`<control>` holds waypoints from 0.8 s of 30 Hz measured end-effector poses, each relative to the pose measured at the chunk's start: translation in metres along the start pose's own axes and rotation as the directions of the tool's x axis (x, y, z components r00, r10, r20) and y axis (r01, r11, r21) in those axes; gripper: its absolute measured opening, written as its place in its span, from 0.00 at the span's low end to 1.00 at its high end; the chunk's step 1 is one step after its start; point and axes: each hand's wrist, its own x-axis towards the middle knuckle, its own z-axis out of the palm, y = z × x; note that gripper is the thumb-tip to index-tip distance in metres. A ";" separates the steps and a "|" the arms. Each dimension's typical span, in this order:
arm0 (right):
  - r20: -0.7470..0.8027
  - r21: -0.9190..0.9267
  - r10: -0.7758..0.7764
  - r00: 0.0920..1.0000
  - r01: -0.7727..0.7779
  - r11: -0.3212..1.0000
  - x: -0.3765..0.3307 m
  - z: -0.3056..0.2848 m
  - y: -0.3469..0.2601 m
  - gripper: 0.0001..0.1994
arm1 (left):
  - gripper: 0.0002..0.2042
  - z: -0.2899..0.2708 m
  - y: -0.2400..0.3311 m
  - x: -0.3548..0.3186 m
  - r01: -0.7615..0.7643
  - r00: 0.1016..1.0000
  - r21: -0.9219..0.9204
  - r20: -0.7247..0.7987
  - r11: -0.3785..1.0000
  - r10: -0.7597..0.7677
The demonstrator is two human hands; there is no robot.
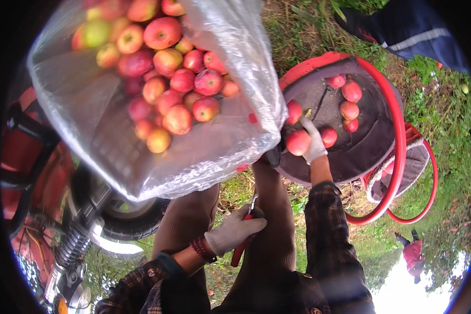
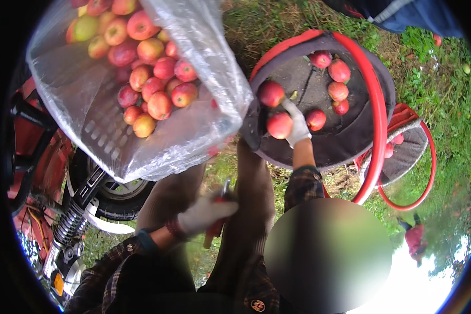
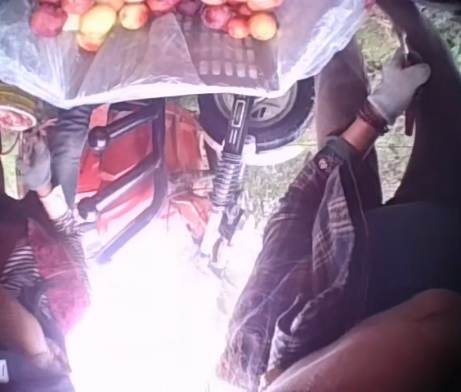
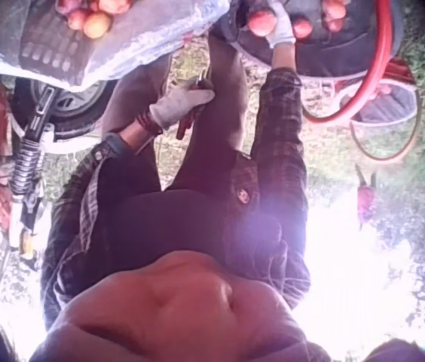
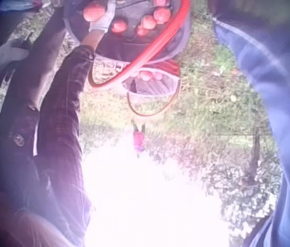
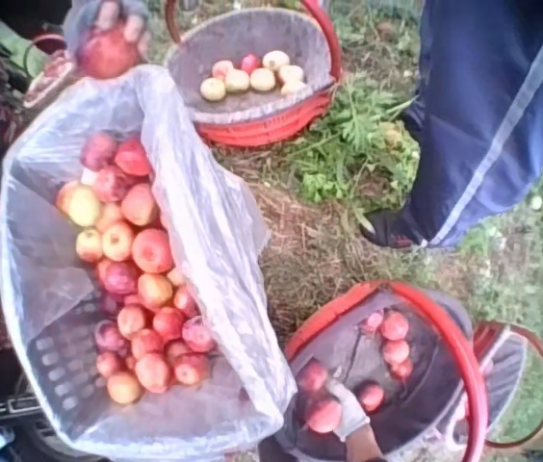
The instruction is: The person transfers red apples from a basket into a plastic-lined container, using pruning shears to trim stems or remove blemishes from individual apples before placing them inside. Other people are visible nearby, also handling apples.
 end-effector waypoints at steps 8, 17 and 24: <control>-0.208 -0.095 -0.144 0.968 0.126 0.987 -0.003 0.006 -0.020 0.20 | 0.12 -0.007 -0.032 0.009 -0.127 0.992 -0.095 -0.012 0.987 0.126; -0.252 -0.076 -0.366 0.896 0.359 0.930 0.053 0.059 -0.070 0.21 | 0.11 -0.019 -0.031 -0.002 -0.076 0.997 -0.169 -0.034 0.983 0.071; -0.163 0.055 -0.433 0.887 0.446 0.893 0.061 0.077 -0.040 0.23 | 0.12 -0.020 -0.015 -0.008 -0.012 1.000 -0.151 -0.026 0.988 0.009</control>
